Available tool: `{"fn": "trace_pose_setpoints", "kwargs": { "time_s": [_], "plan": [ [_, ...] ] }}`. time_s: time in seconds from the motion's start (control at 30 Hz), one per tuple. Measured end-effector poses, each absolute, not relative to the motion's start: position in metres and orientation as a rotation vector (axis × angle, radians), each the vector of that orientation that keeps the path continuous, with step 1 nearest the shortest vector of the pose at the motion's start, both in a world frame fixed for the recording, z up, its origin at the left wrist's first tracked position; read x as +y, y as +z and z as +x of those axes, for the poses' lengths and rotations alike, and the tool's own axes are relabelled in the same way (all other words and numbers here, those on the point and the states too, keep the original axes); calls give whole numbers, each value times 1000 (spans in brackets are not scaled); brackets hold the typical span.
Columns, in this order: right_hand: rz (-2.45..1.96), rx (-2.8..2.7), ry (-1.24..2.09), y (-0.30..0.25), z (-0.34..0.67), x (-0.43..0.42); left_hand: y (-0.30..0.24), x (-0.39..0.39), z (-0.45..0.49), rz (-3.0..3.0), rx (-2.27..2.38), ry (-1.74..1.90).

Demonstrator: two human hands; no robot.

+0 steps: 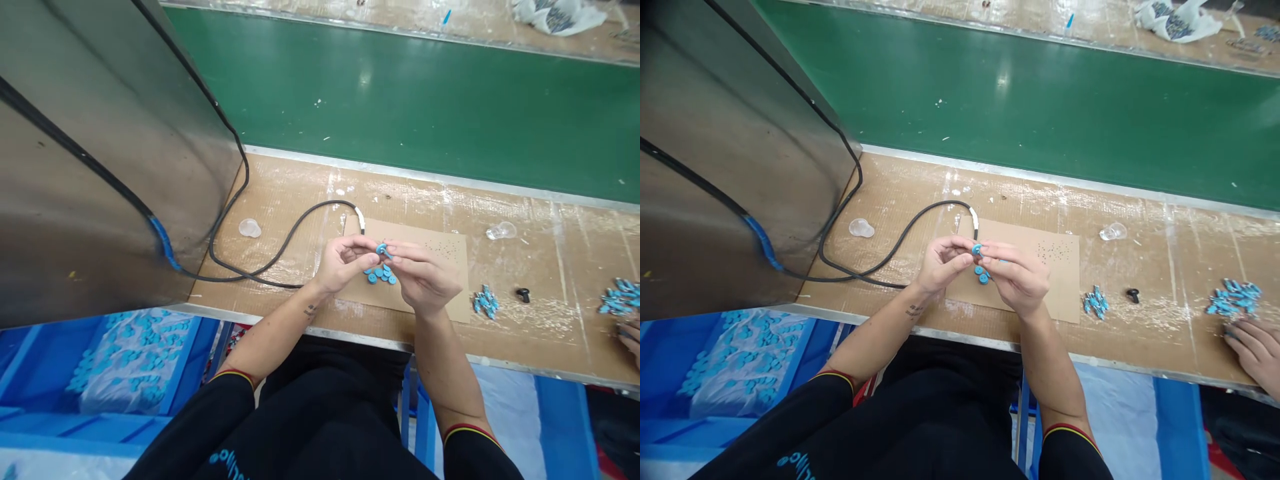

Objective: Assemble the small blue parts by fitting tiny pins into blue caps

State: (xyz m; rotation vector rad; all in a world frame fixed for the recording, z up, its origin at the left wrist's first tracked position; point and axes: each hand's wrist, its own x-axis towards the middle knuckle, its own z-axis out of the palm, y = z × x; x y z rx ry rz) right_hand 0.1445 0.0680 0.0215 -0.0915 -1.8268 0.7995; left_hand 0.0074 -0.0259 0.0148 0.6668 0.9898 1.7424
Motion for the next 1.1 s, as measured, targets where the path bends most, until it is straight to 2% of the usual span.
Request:
{"fn": "trace_pose_setpoints", "kwargs": {
  "time_s": [0.23,0.53,1.1],
  "plan": [
    [-41,-1960,811,21,150,70,22,-28,5,932,1148,1853],
    [-221,-1859,877,18,145,64,21,-33,4,1159,1196,1888],
    [-133,-1839,854,17,138,56,16,-38,4,1240,1500,1940]
  ]
}}
